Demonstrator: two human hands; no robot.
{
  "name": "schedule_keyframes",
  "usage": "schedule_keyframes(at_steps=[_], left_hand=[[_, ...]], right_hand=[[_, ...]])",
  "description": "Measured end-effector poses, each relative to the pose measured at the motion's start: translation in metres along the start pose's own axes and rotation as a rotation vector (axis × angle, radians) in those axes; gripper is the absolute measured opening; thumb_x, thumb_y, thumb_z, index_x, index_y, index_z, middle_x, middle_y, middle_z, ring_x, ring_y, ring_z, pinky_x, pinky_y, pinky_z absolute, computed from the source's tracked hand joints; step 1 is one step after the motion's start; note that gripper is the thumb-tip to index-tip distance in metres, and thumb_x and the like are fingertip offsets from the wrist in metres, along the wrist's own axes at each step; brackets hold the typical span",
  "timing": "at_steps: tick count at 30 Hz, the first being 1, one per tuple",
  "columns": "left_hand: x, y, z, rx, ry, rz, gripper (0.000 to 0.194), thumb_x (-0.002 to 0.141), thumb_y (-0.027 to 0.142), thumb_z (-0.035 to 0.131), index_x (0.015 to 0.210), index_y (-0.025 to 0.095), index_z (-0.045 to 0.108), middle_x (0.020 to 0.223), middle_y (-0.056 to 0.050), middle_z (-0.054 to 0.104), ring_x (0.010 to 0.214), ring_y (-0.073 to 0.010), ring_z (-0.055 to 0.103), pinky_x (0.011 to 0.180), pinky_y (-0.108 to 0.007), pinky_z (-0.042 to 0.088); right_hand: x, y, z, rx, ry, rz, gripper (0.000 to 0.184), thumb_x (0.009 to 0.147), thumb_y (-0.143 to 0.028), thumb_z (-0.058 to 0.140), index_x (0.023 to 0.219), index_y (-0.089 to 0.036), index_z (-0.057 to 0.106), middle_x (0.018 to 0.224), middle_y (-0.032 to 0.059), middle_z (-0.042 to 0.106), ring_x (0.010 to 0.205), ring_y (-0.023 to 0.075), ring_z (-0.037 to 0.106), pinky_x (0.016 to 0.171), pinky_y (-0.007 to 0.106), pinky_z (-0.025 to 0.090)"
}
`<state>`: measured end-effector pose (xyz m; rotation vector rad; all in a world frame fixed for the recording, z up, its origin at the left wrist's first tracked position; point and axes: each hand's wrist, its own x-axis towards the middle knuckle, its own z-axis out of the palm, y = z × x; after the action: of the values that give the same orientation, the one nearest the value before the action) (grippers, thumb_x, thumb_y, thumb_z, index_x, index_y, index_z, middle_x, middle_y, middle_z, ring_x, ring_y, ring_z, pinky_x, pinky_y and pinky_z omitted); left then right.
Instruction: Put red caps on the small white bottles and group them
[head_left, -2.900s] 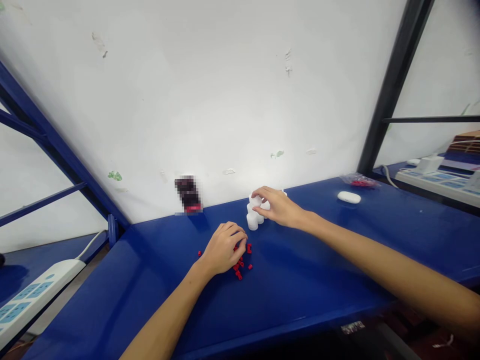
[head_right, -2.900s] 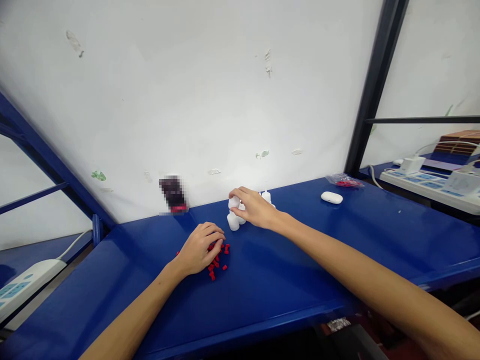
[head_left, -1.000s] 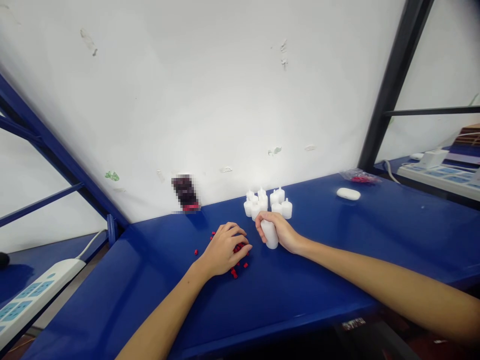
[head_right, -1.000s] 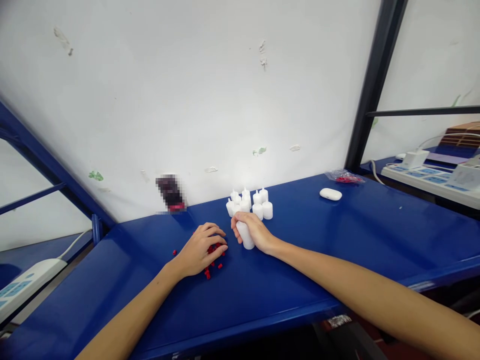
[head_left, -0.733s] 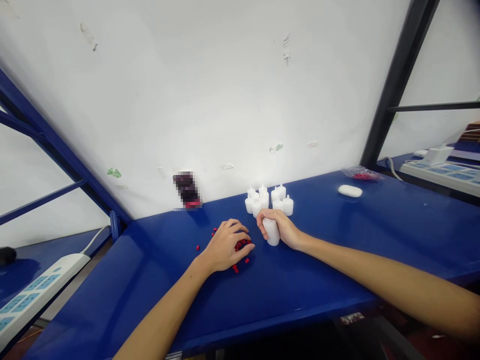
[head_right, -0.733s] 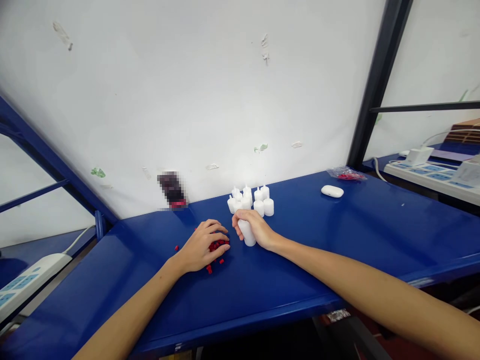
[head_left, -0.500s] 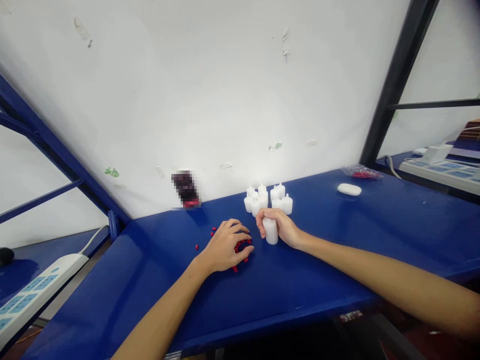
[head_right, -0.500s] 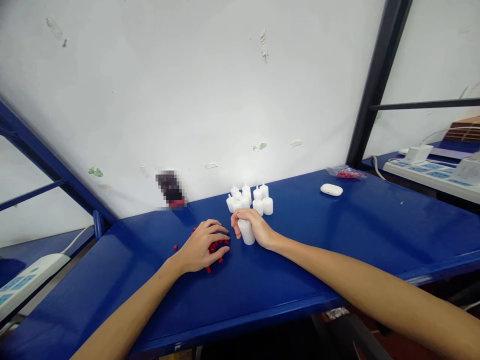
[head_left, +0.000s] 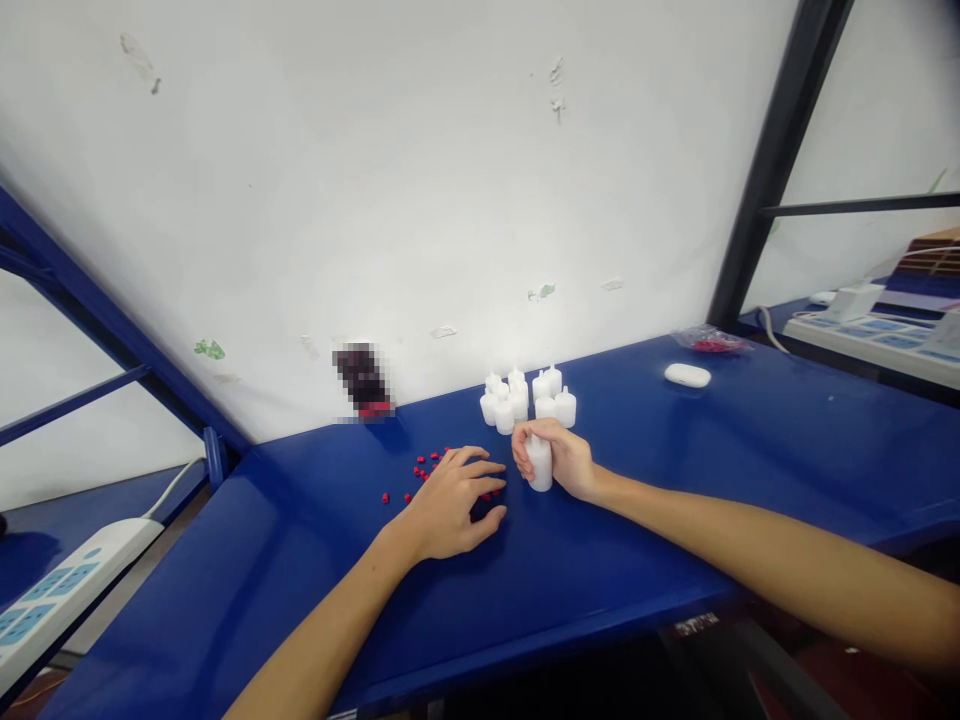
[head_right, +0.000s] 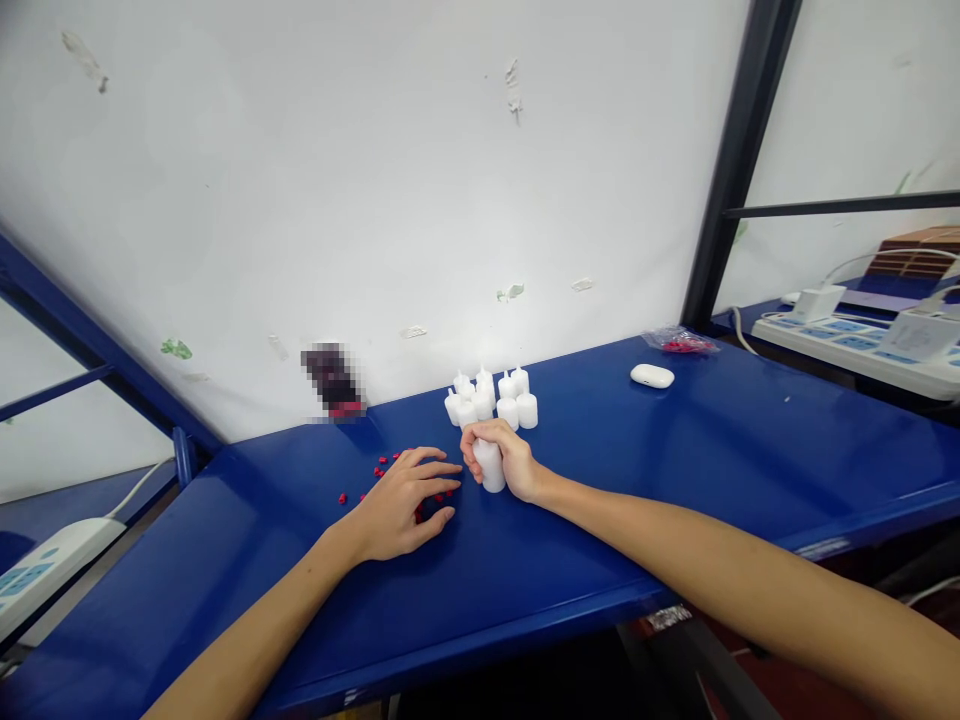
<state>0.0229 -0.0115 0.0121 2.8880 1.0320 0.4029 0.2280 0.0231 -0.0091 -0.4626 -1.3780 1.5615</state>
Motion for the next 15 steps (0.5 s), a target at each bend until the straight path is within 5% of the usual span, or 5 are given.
schedule_keyframes(at_steps=[6, 15], left_hand=[[0.0022, -0.0035, 0.002, 0.042, 0.069, -0.018, 0.026, 0.085, 0.03, 0.061, 0.107, 0.022, 0.072, 0.119, -0.006, 0.068, 0.121, -0.0292, 0.05, 0.103, -0.05, 0.04], [0.0043, -0.003, 0.0078, 0.019, 0.1, -0.012, 0.014, 0.085, 0.021, 0.06, 0.09, 0.022, 0.073, 0.111, -0.003, 0.07, 0.115, -0.0259, 0.052, 0.096, -0.044, 0.043]], right_hand=[[-0.0033, 0.0016, -0.003, -0.152, 0.122, -0.18, 0.033, 0.076, -0.046, 0.048, 0.06, -0.018, 0.055, 0.052, 0.0009, 0.049, 0.046, 0.0135, 0.043, 0.047, 0.028, 0.034], [-0.0002, -0.0068, -0.0004, -0.468, 0.117, -0.128, 0.039, 0.091, -0.038, 0.04, 0.06, -0.018, 0.053, 0.057, -0.0003, 0.053, 0.052, 0.0125, 0.051, 0.059, 0.027, 0.04]])
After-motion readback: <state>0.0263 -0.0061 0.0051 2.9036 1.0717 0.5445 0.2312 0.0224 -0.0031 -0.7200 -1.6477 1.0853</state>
